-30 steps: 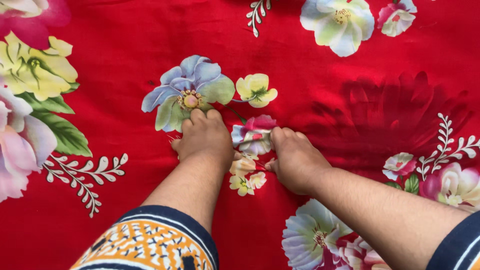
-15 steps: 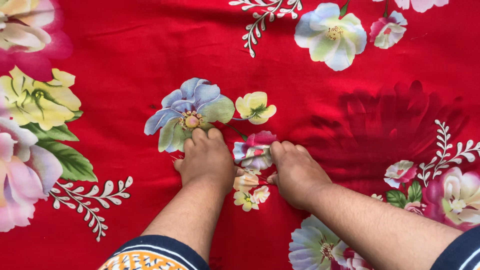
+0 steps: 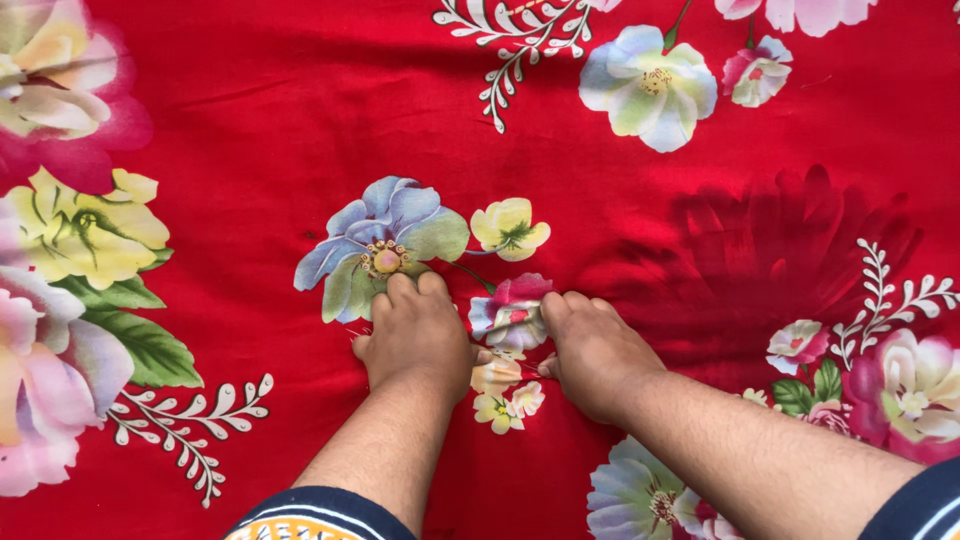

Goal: The person repeatedly smooths and adjusts a large red floral fabric spread over a surface. They use both hands to press down and flatten the material, moving across different sections to remove wrinkles.

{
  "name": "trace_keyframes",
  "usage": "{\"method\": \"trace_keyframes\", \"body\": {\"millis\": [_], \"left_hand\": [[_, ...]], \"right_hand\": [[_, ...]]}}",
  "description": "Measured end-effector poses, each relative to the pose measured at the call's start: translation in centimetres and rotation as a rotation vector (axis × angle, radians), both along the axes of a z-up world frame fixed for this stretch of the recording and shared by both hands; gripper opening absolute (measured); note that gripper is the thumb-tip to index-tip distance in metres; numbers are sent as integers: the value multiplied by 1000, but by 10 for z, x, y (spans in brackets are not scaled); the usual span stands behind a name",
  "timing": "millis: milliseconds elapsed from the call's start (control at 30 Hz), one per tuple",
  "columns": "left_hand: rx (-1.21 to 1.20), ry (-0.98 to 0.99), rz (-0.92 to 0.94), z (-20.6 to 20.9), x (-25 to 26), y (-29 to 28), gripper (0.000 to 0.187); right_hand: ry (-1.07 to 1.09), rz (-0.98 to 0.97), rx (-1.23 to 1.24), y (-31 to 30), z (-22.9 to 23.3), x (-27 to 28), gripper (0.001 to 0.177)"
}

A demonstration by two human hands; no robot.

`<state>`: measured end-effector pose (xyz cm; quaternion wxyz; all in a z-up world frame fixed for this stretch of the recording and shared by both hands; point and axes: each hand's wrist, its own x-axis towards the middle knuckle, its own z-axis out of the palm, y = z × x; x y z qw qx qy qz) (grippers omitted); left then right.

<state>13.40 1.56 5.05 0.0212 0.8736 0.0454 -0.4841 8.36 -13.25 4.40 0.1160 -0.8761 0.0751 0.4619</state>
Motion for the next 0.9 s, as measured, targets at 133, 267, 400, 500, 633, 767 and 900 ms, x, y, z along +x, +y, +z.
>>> {"method": "trace_keyframes", "body": {"millis": [133, 267, 400, 500, 633, 767, 900], "left_hand": [[-12, -15, -12, -2, -1, 0, 69], [-27, 2, 13, -1, 0, 4, 77], [-39, -37, 15, -2, -2, 4, 71], [-35, -14, 12, -3, 1, 3, 74], [-33, -12, 0, -4, -1, 5, 74], [-56, 3, 5, -4, 1, 6, 75], [-69, -6, 10, -6, 1, 8, 74]], "right_hand": [[30, -8, -16, 0, 2, 2, 45], [47, 10, -32, 4, 3, 6, 46], [27, 25, -29, 4, 3, 5, 45], [45, 22, -36, 2, 1, 5, 46], [41, 81, -45, 0, -5, 4, 46], [67, 176, -83, 2, -9, 10, 47], [162, 255, -136, 7, -8, 19, 47]]}}
